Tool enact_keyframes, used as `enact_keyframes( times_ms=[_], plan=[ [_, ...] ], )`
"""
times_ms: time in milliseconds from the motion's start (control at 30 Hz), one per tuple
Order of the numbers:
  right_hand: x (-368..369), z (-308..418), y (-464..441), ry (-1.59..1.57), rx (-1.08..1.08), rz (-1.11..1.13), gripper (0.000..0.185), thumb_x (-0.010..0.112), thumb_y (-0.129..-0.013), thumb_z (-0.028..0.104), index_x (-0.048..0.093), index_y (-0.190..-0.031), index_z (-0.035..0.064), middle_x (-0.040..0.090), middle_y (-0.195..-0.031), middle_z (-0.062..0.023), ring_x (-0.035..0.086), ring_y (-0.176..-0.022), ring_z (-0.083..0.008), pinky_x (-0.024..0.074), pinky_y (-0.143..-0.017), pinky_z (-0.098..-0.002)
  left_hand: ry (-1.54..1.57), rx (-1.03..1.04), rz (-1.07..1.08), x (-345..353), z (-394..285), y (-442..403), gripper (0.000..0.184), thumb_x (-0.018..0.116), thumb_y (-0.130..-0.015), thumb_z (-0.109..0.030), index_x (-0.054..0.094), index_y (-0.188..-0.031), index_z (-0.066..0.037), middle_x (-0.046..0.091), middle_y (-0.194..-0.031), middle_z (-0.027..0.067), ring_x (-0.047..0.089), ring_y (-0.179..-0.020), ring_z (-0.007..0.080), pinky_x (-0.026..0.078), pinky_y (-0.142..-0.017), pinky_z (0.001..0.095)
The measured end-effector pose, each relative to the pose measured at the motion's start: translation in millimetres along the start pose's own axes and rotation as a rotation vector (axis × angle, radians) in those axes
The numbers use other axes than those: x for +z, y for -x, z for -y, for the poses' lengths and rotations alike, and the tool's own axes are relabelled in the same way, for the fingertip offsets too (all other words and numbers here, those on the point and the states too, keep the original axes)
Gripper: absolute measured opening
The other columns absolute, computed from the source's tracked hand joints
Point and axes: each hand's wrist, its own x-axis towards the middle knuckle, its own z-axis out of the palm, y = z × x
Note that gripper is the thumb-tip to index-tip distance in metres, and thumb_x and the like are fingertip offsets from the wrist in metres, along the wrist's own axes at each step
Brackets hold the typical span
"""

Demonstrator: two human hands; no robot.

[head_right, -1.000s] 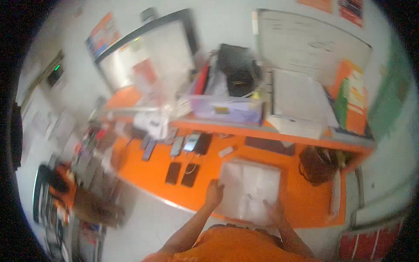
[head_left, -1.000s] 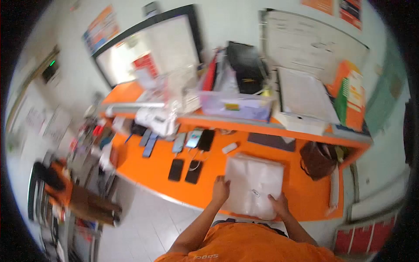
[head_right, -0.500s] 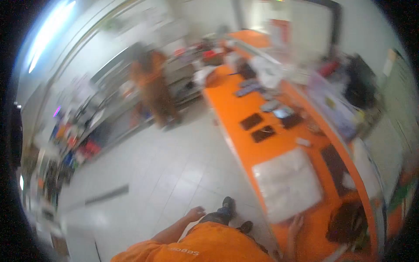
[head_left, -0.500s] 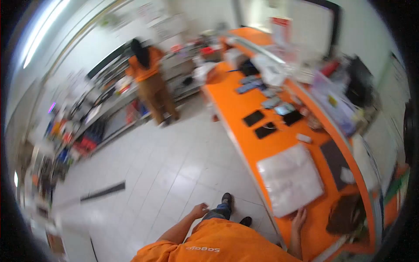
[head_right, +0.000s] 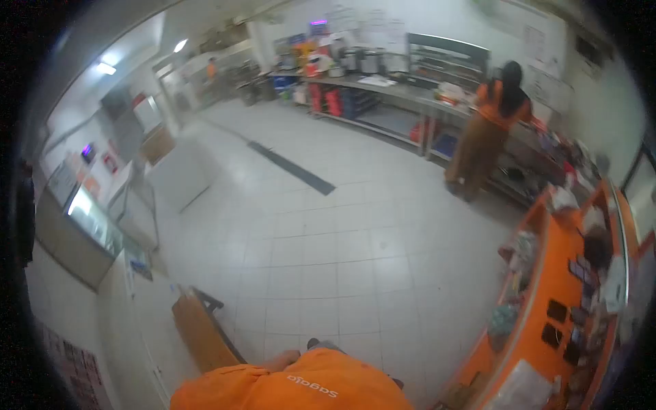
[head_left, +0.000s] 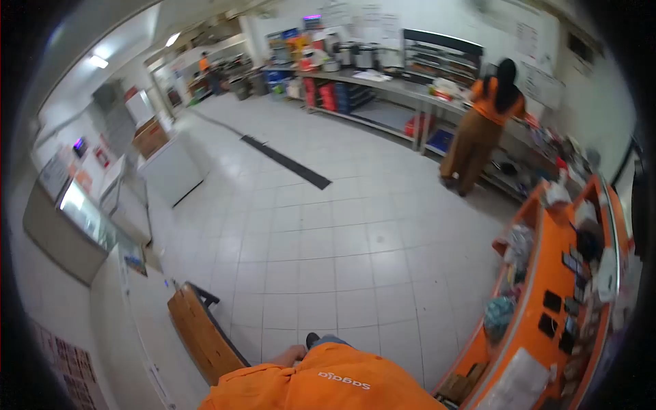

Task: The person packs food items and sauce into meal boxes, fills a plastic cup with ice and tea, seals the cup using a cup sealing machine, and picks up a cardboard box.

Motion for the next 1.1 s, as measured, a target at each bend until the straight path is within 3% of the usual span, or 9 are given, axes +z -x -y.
enact_keyframes(
  times_ms=[167, 267, 333, 467, 600, 833, 967, 1033, 1100],
  plan=[
    [120, 138, 85, -0.136, -0.157, 0.335, 0.058, 0.053, -0.100, 0.049, 0.057, -0.130, -0.0005, 0.060, -0.125, -0.0207, 0.064, -0.101, -0.0331, 0.0535, -0.086, -0.0430, 0.269, 0.068, 0.141, 25, 123, 10, 0.053, 0.071, -0.081, -0.049, 0.075, -0.108, -0.003, 0.074, -0.107, 0.0181, 0.071, -0.095, 0.0288, 0.057, -0.081, 0.0435],
    [181, 214, 158, -0.165, -0.235, 0.637, 0.056, 0.054, -0.100, 0.049, 0.058, -0.127, 0.0002, 0.062, -0.121, -0.0195, 0.065, -0.098, -0.0324, 0.0537, -0.084, -0.0427, 0.545, -0.186, 0.126, -14, 208, 4, 0.051, 0.070, -0.084, -0.046, 0.074, -0.110, -0.002, 0.073, -0.113, 0.0176, 0.070, -0.102, 0.0306, 0.056, -0.087, 0.0437],
    [217, 272, 213, -0.180, -0.288, 0.862, 0.054, 0.054, -0.099, 0.048, 0.059, -0.125, 0.0006, 0.063, -0.119, -0.0188, 0.065, -0.096, -0.0318, 0.0539, -0.083, -0.0424, 0.593, -0.337, -0.267, -48, 236, 20, 0.048, 0.068, -0.086, -0.047, 0.074, -0.107, -0.004, 0.071, -0.120, 0.0174, 0.068, -0.109, 0.0329, 0.053, -0.096, 0.0440],
    [275, 369, 317, -0.103, -0.342, 1.343, 0.051, 0.055, -0.098, 0.047, 0.061, -0.121, 0.0015, 0.064, -0.114, -0.0173, 0.066, -0.092, -0.0308, 0.0543, -0.081, -0.0420, 0.608, -0.158, -0.479, -109, 299, -52, 0.043, 0.066, -0.087, -0.046, 0.073, -0.111, -0.010, 0.070, -0.121, 0.0157, 0.064, -0.114, 0.0341, 0.050, -0.101, 0.0433],
    [326, 420, 393, 0.095, -0.349, 1.715, 0.049, 0.057, -0.097, 0.046, 0.063, -0.118, 0.0024, 0.066, -0.108, -0.0157, 0.066, -0.087, -0.0298, 0.0547, -0.079, -0.0415, 0.944, -0.014, -0.632, -261, 276, -62, 0.040, 0.068, -0.089, -0.041, 0.070, -0.115, -0.010, 0.072, -0.113, 0.0132, 0.067, -0.108, 0.0303, 0.053, -0.094, 0.0407],
    [451, 442, 471, 0.651, -0.336, 2.003, 0.044, 0.059, -0.095, 0.044, 0.067, -0.111, 0.0039, 0.070, -0.099, -0.0131, 0.067, -0.080, -0.0281, 0.0553, -0.075, -0.0407, 1.048, 0.298, -0.541, -446, 337, -63, 0.039, 0.071, -0.093, -0.032, 0.063, -0.124, -0.010, 0.073, -0.111, 0.0138, 0.068, -0.104, 0.0275, 0.054, -0.089, 0.0377],
    [529, 498, 494, 0.848, -0.333, 2.020, 0.041, 0.060, -0.094, 0.043, 0.069, -0.107, 0.0048, 0.072, -0.094, -0.0116, 0.068, -0.076, -0.0271, 0.0557, -0.073, -0.0403, 0.866, -0.062, -0.717, -398, 467, -77, 0.044, 0.060, -0.097, -0.039, 0.062, -0.130, -0.011, 0.065, -0.131, 0.0145, 0.061, -0.121, 0.0323, 0.049, -0.101, 0.0413],
    [580, 547, 522, 0.849, -0.369, 2.012, 0.040, 0.060, -0.094, 0.042, 0.070, -0.105, 0.0053, 0.073, -0.092, -0.0108, 0.068, -0.073, -0.0266, 0.0559, -0.072, -0.0400, 0.499, -0.247, -0.409, -313, 560, -104, 0.053, 0.043, -0.101, -0.046, 0.059, -0.136, -0.009, 0.054, -0.145, 0.0152, 0.051, -0.132, 0.0341, 0.042, -0.111, 0.0436],
    [647, 603, 566, 0.776, -0.512, 1.985, 0.039, 0.061, -0.093, 0.042, 0.071, -0.103, 0.0057, 0.074, -0.089, -0.0101, 0.068, -0.071, -0.0261, 0.0561, -0.071, -0.0398, 0.940, -0.644, -0.228, -290, 591, -38, 0.050, 0.049, -0.098, -0.041, 0.064, -0.131, -0.006, 0.060, -0.139, 0.0187, 0.057, -0.128, 0.0358, 0.046, -0.107, 0.0461]
  ],
)
